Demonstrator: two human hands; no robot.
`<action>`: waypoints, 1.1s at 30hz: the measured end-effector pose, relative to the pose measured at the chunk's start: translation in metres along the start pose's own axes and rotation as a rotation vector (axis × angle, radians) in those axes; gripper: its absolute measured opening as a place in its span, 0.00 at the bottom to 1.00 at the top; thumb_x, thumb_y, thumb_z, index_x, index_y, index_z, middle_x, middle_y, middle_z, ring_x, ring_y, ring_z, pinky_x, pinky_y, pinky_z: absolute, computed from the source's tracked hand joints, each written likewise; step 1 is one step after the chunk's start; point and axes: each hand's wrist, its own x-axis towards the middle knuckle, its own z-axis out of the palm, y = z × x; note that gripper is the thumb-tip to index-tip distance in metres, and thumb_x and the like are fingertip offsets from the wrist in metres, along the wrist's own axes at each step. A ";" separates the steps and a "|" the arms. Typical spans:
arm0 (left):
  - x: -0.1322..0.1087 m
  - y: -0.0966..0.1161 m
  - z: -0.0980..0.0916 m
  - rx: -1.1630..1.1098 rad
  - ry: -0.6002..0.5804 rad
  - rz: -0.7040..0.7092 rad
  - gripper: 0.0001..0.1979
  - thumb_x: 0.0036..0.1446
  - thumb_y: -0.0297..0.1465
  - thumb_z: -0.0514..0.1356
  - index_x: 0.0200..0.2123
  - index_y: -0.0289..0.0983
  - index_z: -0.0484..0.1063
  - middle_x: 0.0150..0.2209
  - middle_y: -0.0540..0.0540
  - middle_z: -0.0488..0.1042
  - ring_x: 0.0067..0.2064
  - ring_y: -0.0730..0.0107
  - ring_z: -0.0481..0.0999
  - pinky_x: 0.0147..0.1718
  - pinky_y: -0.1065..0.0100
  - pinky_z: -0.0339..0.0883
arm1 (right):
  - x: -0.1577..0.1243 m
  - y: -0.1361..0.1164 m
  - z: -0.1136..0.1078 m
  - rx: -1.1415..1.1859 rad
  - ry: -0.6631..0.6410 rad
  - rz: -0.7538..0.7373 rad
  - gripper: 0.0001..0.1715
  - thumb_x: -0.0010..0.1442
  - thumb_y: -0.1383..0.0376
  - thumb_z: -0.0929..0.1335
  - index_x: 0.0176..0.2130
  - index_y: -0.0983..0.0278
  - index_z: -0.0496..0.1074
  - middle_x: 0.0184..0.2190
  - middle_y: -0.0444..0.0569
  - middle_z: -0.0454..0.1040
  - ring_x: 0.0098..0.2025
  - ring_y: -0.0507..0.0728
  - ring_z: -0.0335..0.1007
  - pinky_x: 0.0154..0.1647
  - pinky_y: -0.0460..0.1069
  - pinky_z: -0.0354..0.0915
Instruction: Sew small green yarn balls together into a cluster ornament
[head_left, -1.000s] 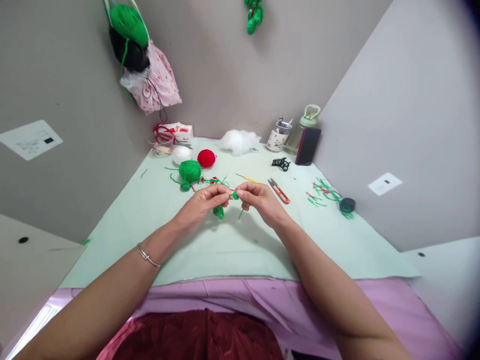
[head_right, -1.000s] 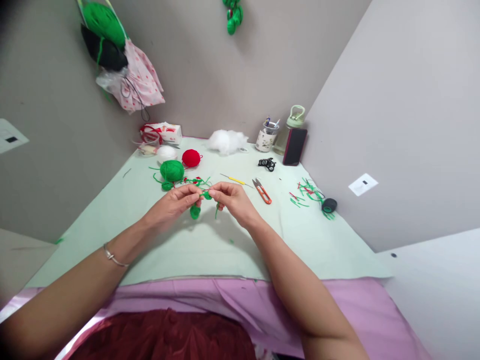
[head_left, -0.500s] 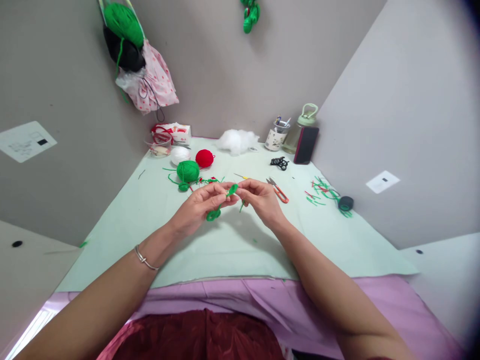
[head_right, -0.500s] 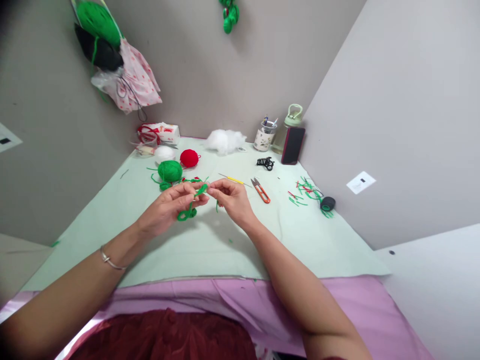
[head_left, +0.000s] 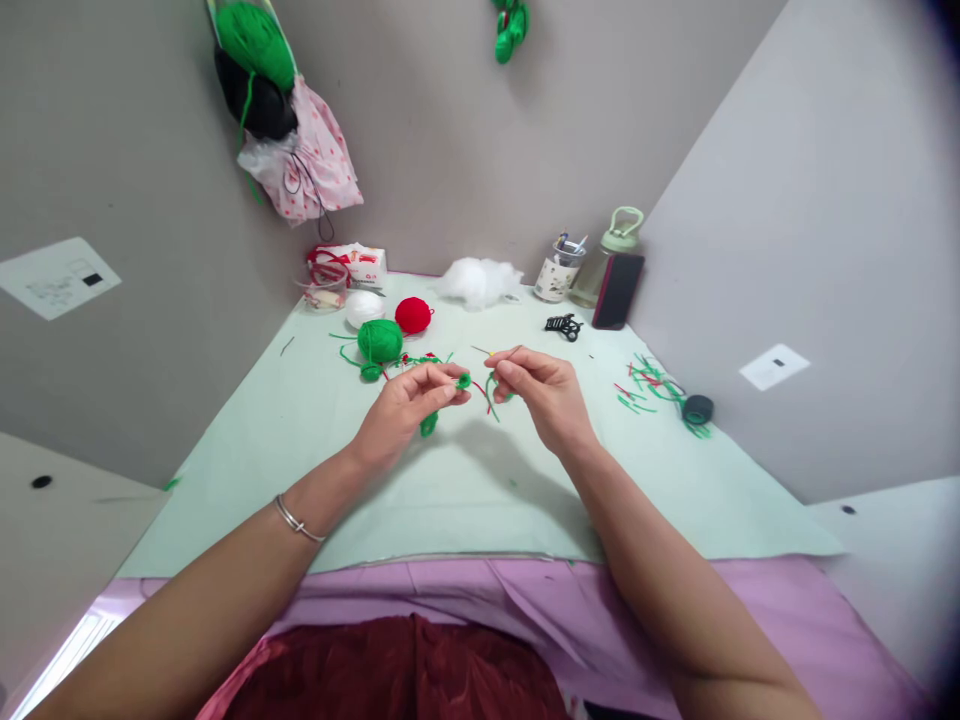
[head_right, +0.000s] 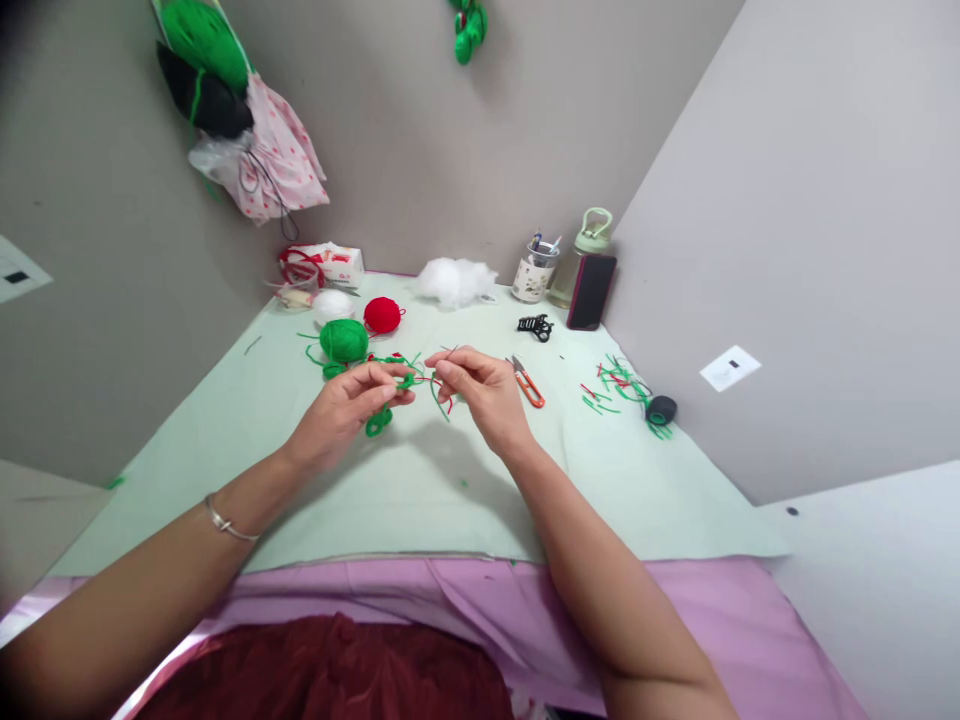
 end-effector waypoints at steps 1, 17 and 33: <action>0.000 -0.001 0.000 0.002 0.012 0.005 0.11 0.55 0.37 0.67 0.32 0.35 0.73 0.53 0.42 0.74 0.45 0.66 0.80 0.54 0.58 0.69 | -0.001 0.000 0.001 0.016 -0.033 0.008 0.13 0.60 0.55 0.72 0.36 0.63 0.80 0.29 0.46 0.75 0.26 0.51 0.70 0.31 0.49 0.68; 0.004 -0.004 0.000 0.247 0.117 0.147 0.10 0.55 0.38 0.65 0.30 0.38 0.73 0.35 0.48 0.71 0.38 0.68 0.71 0.40 0.66 0.66 | -0.007 -0.005 0.011 0.052 -0.242 -0.013 0.12 0.60 0.56 0.73 0.35 0.62 0.81 0.35 0.49 0.78 0.30 0.51 0.71 0.31 0.49 0.71; 0.003 -0.007 -0.001 0.326 0.061 0.135 0.09 0.57 0.38 0.64 0.32 0.37 0.76 0.43 0.44 0.75 0.46 0.64 0.74 0.47 0.65 0.67 | -0.005 -0.003 0.011 0.003 -0.176 0.066 0.15 0.58 0.53 0.73 0.34 0.63 0.79 0.35 0.49 0.78 0.33 0.52 0.72 0.36 0.48 0.70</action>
